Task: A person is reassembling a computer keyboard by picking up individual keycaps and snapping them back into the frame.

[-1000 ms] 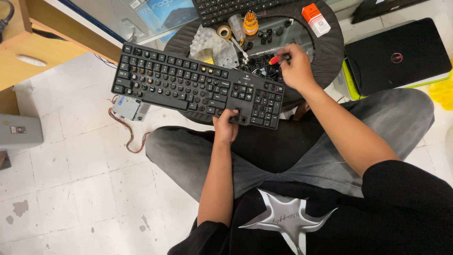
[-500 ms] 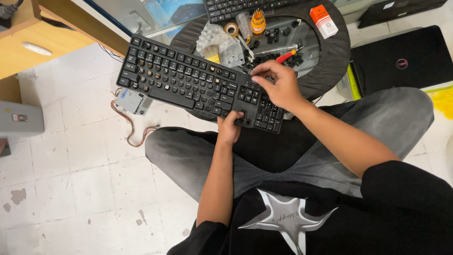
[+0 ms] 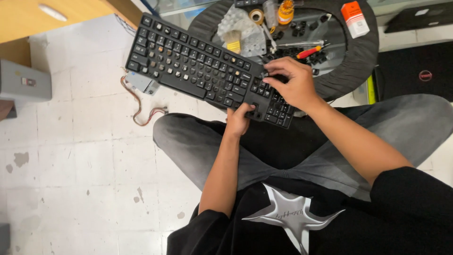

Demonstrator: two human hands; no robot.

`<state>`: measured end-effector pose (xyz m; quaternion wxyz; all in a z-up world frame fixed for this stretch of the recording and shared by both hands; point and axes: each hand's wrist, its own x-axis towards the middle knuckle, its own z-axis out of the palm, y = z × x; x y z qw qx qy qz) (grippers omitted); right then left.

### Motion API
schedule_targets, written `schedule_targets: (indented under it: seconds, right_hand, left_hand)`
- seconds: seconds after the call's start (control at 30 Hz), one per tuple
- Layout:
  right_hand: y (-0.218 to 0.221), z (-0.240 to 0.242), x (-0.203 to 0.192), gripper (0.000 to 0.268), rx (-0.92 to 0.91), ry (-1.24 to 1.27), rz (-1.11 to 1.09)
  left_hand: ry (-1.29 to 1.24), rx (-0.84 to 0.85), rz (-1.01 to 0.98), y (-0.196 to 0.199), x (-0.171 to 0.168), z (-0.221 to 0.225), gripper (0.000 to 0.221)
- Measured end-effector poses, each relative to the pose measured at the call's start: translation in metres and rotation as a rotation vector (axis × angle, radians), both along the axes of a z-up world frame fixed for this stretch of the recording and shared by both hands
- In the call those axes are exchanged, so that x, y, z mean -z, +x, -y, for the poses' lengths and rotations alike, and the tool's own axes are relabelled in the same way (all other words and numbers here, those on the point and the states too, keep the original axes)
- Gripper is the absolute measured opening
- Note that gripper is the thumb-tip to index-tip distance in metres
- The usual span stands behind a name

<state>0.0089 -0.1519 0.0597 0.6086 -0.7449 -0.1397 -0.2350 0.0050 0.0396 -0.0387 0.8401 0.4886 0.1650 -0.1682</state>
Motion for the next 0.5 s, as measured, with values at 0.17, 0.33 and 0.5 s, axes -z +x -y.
schedule_targets:
  seconds: [0.17,0.33,0.5]
  right_hand:
    - [-0.006,0.000,-0.013,0.025,0.012,-0.076,0.014]
    - [-0.005,-0.004,-0.030,0.023,0.076,-0.285,0.176]
    - [-0.003,0.000,-0.023,0.018,0.048,-0.321,0.241]
  left_hand:
    - [-0.002,-0.044,0.017,-0.002,0.009,-0.009,0.022]
    - [-0.100,-0.043,0.089,-0.002,0.003,0.005,0.031]
    - [-0.093,0.024,0.108,0.003,-0.004,0.005,0.016]
